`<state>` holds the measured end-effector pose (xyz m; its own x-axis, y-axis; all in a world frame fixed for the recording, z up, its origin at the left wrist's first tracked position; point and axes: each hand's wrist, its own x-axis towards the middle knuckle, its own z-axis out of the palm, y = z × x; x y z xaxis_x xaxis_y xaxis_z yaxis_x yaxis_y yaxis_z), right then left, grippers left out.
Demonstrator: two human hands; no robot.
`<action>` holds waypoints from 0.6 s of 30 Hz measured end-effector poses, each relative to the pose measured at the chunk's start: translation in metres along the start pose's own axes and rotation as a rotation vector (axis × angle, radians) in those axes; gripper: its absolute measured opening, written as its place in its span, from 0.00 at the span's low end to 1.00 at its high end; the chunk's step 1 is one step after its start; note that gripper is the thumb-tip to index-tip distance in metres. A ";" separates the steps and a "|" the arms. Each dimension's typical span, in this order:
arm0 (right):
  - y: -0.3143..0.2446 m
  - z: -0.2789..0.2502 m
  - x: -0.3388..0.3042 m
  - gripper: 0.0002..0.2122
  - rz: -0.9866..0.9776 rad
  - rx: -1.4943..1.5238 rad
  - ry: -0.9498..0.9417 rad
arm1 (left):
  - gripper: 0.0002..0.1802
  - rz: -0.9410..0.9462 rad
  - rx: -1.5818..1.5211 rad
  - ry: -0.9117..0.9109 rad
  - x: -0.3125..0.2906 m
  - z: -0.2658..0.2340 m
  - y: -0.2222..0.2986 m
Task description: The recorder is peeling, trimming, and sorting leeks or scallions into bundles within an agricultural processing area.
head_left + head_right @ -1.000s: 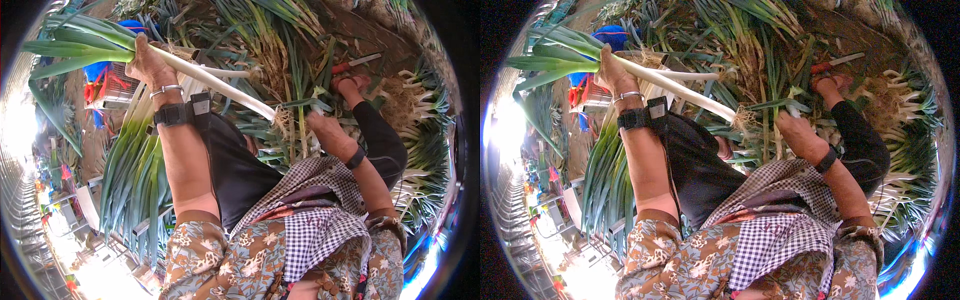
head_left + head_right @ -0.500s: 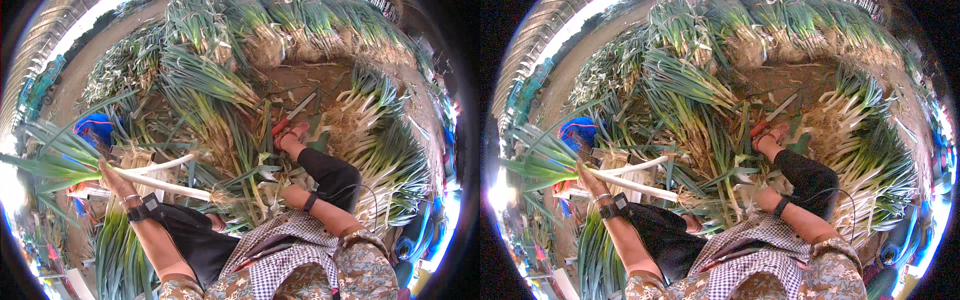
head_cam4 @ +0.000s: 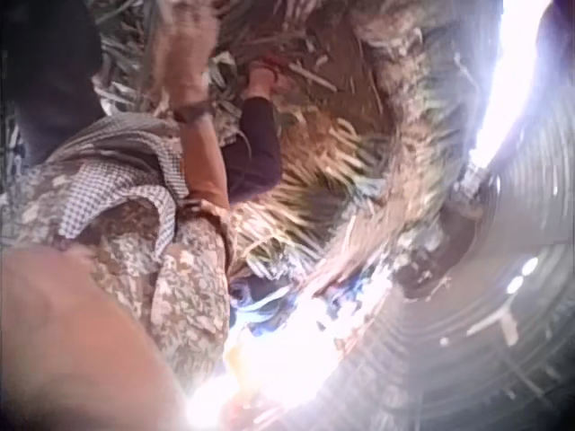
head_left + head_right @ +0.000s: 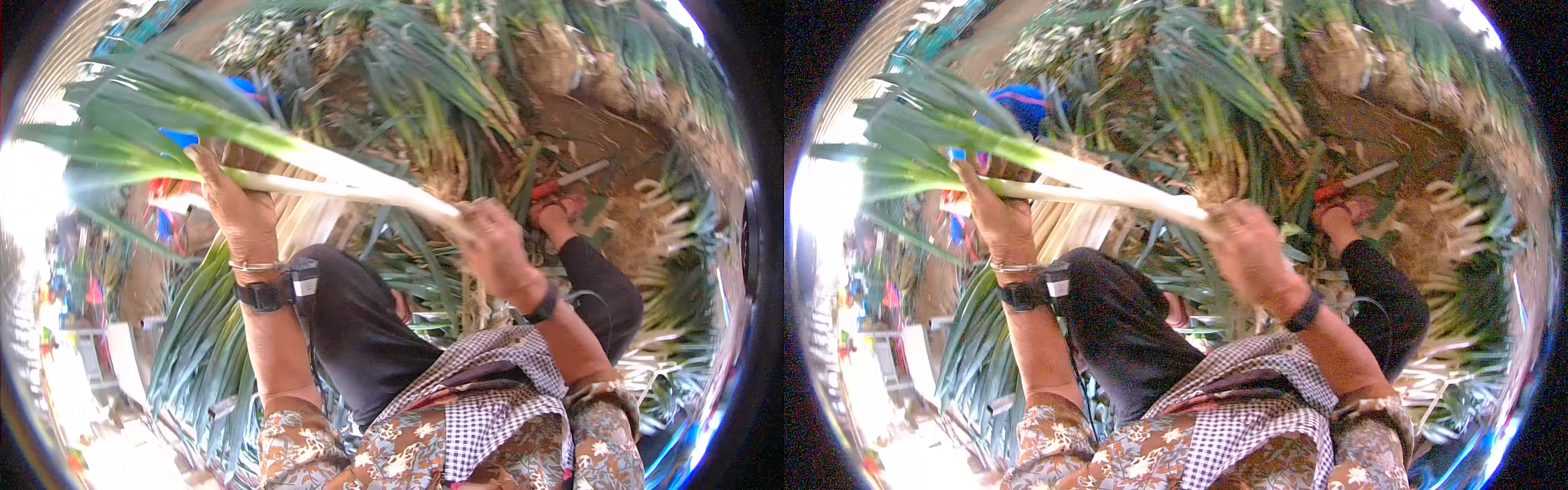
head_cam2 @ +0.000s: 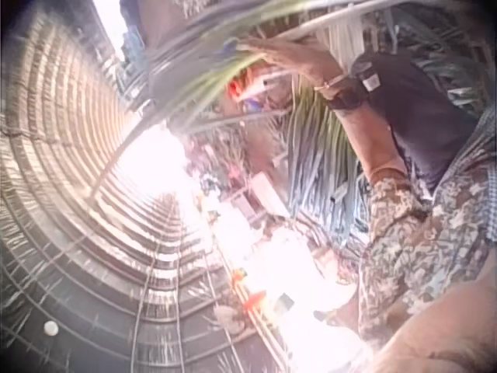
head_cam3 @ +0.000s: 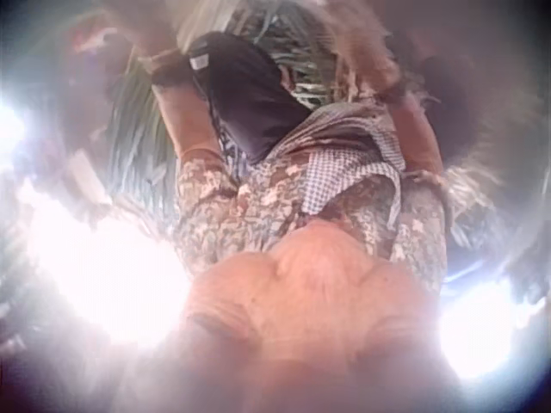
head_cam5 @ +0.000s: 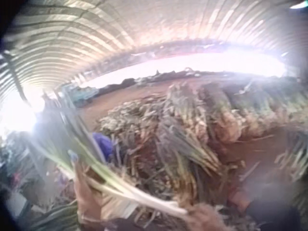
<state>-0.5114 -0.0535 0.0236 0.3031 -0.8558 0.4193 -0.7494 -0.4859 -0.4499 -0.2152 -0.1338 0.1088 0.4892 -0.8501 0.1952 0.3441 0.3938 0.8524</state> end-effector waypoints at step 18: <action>-0.034 0.082 0.086 0.14 -0.151 0.526 -0.523 | 0.23 0.092 -0.125 0.284 -0.016 -0.102 0.077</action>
<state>-0.4116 -0.1249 0.0107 0.7185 -0.6820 0.1364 -0.3373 -0.5132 -0.7892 -0.1149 -0.0537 0.1220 0.7209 -0.6841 0.1110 0.3747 0.5195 0.7680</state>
